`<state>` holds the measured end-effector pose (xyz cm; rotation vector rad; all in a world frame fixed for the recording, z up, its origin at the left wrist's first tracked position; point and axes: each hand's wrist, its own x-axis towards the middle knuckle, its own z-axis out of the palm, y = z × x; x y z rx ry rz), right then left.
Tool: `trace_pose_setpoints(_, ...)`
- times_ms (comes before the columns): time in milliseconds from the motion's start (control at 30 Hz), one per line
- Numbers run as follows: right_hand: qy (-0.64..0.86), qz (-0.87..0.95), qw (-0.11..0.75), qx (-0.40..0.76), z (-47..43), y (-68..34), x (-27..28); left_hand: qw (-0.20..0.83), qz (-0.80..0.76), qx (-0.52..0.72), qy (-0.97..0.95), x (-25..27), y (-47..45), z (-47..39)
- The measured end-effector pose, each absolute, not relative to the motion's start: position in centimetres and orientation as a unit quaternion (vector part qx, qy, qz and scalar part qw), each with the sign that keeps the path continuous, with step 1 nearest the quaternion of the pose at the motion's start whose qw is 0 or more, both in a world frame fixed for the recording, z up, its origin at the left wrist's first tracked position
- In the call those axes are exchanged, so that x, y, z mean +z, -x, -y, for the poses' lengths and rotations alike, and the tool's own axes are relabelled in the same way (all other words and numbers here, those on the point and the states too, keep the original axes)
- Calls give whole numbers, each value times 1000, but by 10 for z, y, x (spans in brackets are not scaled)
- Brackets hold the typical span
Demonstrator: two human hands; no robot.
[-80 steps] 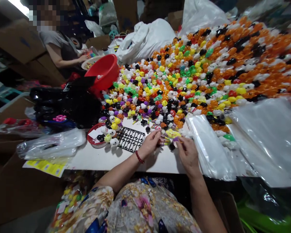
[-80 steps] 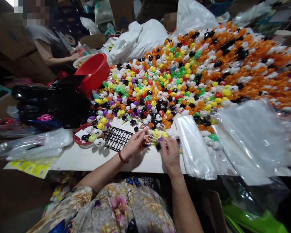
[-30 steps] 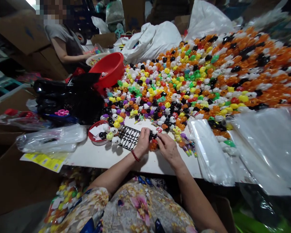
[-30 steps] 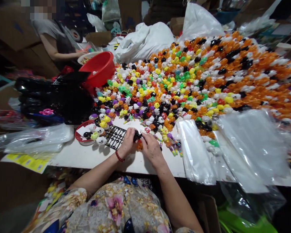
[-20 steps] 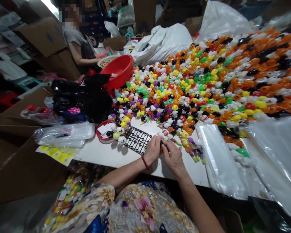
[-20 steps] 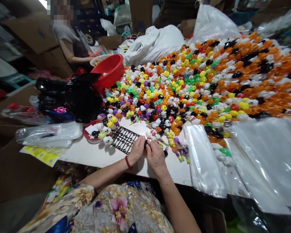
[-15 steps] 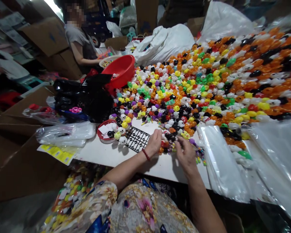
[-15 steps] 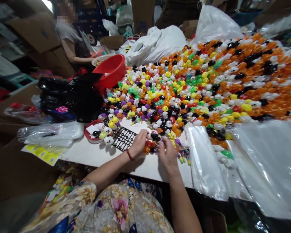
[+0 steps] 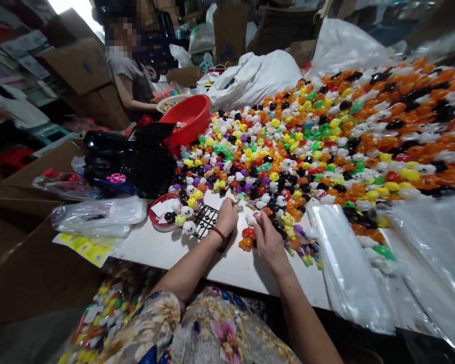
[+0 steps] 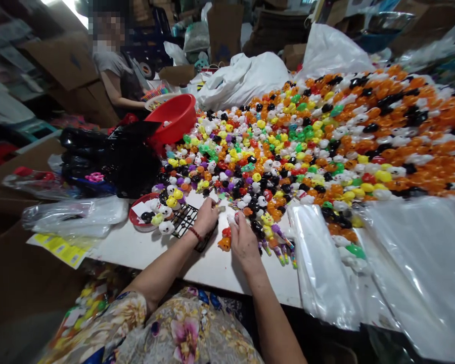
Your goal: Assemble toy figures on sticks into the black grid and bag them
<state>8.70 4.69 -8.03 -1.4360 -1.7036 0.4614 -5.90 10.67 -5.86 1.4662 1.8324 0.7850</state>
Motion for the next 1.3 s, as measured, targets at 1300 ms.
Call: trace_pose_setpoints(1300,502,735,433,143,-41,-114,-70,560,-541,376,-502,-52,37,-88)
